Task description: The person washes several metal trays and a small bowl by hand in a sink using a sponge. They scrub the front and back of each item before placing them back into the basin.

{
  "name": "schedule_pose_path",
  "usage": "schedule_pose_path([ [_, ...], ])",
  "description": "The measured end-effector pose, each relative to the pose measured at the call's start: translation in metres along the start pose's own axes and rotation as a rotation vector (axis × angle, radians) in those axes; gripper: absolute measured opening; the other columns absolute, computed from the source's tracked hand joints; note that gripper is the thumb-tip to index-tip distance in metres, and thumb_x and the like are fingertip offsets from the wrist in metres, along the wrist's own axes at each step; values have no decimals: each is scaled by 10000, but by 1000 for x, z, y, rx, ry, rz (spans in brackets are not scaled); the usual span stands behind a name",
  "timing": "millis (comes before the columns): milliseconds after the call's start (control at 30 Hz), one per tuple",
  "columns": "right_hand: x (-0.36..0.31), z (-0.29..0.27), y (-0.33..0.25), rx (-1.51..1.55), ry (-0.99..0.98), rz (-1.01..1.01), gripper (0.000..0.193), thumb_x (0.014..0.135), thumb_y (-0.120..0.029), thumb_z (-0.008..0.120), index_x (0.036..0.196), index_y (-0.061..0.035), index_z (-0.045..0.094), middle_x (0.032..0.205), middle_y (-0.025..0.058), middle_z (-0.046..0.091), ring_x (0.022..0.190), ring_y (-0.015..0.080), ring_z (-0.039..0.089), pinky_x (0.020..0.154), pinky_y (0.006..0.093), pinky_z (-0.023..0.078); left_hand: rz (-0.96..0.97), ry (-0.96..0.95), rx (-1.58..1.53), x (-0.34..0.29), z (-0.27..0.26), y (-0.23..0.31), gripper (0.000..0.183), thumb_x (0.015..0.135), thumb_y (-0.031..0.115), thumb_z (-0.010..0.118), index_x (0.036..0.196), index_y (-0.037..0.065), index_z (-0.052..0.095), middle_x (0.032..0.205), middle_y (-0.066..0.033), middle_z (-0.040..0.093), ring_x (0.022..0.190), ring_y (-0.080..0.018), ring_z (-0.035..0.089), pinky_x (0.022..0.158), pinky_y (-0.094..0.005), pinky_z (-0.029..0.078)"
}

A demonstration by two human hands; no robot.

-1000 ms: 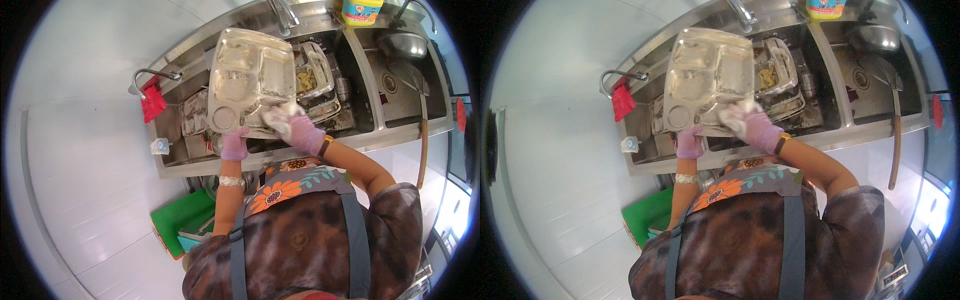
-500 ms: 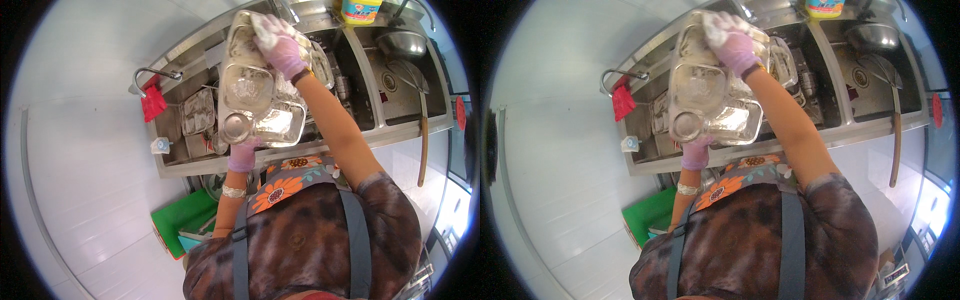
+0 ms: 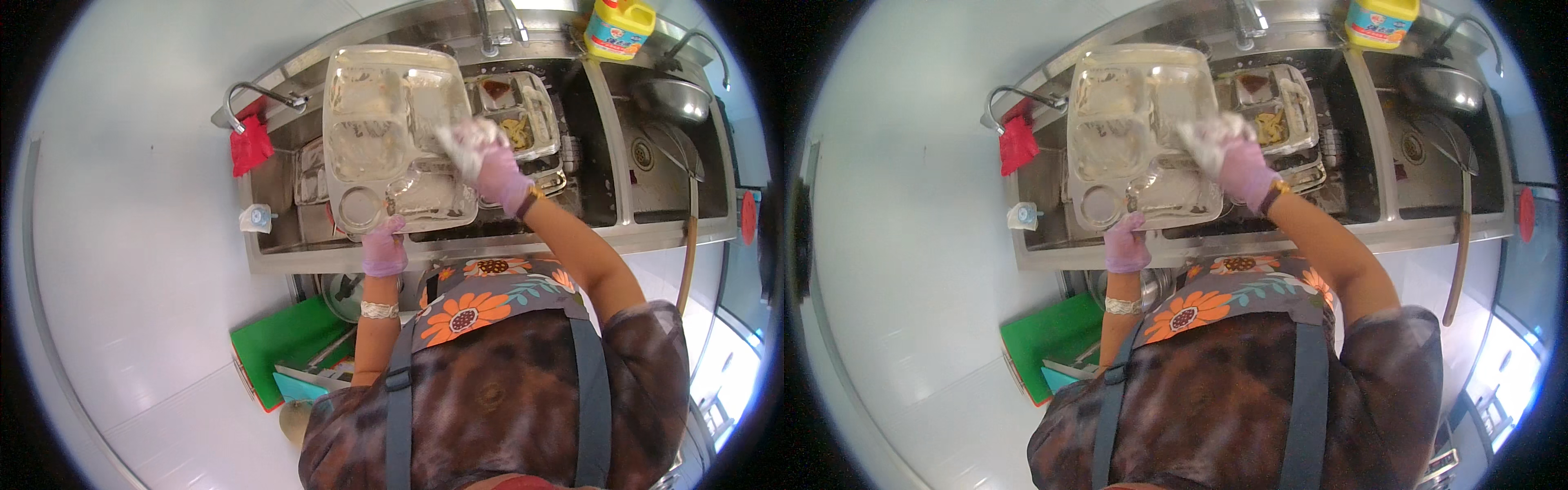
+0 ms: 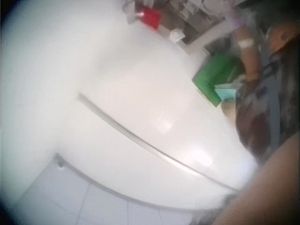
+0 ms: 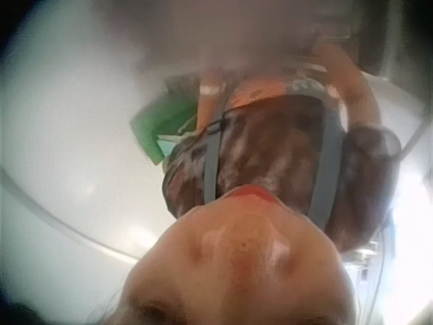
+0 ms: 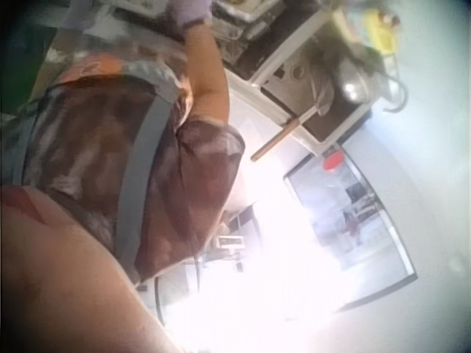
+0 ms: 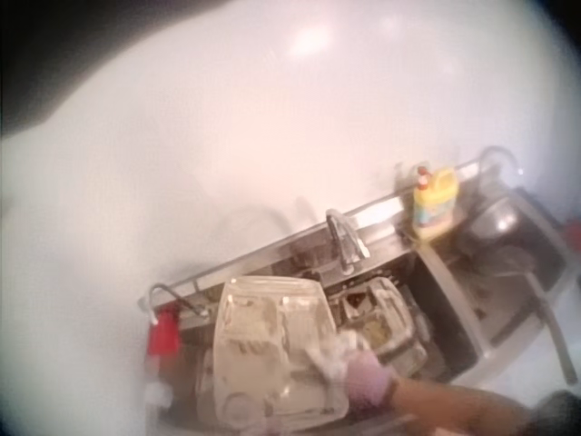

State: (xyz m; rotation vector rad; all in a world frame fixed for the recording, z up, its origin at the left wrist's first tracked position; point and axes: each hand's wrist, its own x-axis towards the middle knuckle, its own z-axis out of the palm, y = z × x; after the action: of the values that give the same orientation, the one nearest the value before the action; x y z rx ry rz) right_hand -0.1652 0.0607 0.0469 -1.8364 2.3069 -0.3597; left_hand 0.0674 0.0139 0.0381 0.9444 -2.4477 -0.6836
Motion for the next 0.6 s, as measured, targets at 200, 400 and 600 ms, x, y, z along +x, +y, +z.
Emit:
schedule_pose_path([
  [200, 32, 53, -39, 109, 171, 55, 525, 778, -384, 423, 1274, -266, 296, 1359, 40, 238, 1254, 234, 195, 988, 464, 156, -461, 154, -742, 2, 35, -29, 108, 667, -14, 472, 709, 58, 540, 706, -38, 560, 687, -159, 554, 660, -286, 451],
  [400, -20, 35, -65, 228, -19, -284, 336, 780, -325, 418, 1107, -295, 488, 1239, 13, 405, 1150, 168, 364, 941, 445, 248, -890, 363, -1501, 10, 10, -32, 80, 647, 28, 517, 723, 53, 522, 699, -33, 544, 675, -138, 522, 659, -251, 439],
  [600, 2, 38, -27, 104, 359, -291, 447, 746, -191, 453, 1174, -316, 414, 1191, 30, 443, 1132, 231, 380, 896, 484, 286, -379, 178, -520, 11, 18, -16, 139, 675, -20, 481, 785, 28, 551, 772, -51, 563, 781, -159, 541, 717, -268, 439],
])
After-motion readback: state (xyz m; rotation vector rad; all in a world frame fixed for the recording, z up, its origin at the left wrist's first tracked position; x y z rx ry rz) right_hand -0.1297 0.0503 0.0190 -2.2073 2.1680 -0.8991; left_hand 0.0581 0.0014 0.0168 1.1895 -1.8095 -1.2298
